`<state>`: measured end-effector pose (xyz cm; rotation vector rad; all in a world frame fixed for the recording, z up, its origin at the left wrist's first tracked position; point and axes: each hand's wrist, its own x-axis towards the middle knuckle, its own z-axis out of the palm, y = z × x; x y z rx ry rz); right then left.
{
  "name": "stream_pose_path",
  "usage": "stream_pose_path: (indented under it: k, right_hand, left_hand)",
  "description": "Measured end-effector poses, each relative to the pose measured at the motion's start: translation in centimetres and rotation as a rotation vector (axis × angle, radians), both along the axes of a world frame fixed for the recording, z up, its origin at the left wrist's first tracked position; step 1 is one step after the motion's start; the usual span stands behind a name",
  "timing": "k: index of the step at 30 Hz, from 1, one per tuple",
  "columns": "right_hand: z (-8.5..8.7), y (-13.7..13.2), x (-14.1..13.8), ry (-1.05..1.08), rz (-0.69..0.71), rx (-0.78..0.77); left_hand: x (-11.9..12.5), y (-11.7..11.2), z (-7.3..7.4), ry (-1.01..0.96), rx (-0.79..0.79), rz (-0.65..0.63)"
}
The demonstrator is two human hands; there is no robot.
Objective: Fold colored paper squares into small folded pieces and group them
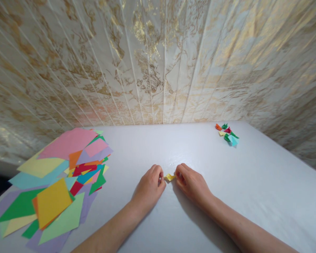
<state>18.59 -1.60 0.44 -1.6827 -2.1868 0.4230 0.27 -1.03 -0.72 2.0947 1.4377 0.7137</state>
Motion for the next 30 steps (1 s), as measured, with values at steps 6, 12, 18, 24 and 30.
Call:
stream_pose_path:
  k: [6,12,18,24,30]
  right_hand:
    - [0.05,-0.16,0.04,-0.171,0.011,0.041]
    - [0.27,-0.37,-0.07,-0.248,0.042,0.051]
    - [-0.01,-0.39,-0.10,-0.285,0.042,0.083]
    - [0.20,-0.42,-0.17,-0.250,0.048,0.086]
    - [0.26,-0.36,-0.07,-0.167,0.045,0.078]
  left_hand:
    - [-0.06,0.08,-0.25,0.021,0.042,-0.022]
    - [-0.08,-0.23,-0.48,0.010,0.153,-0.064]
    - [0.11,-0.61,-0.11,0.147,0.324,-0.241]
    - [-0.05,-0.17,-0.24,0.166,0.268,-0.138]
    - [0.06,0.18,0.08,0.173,0.187,-0.164]
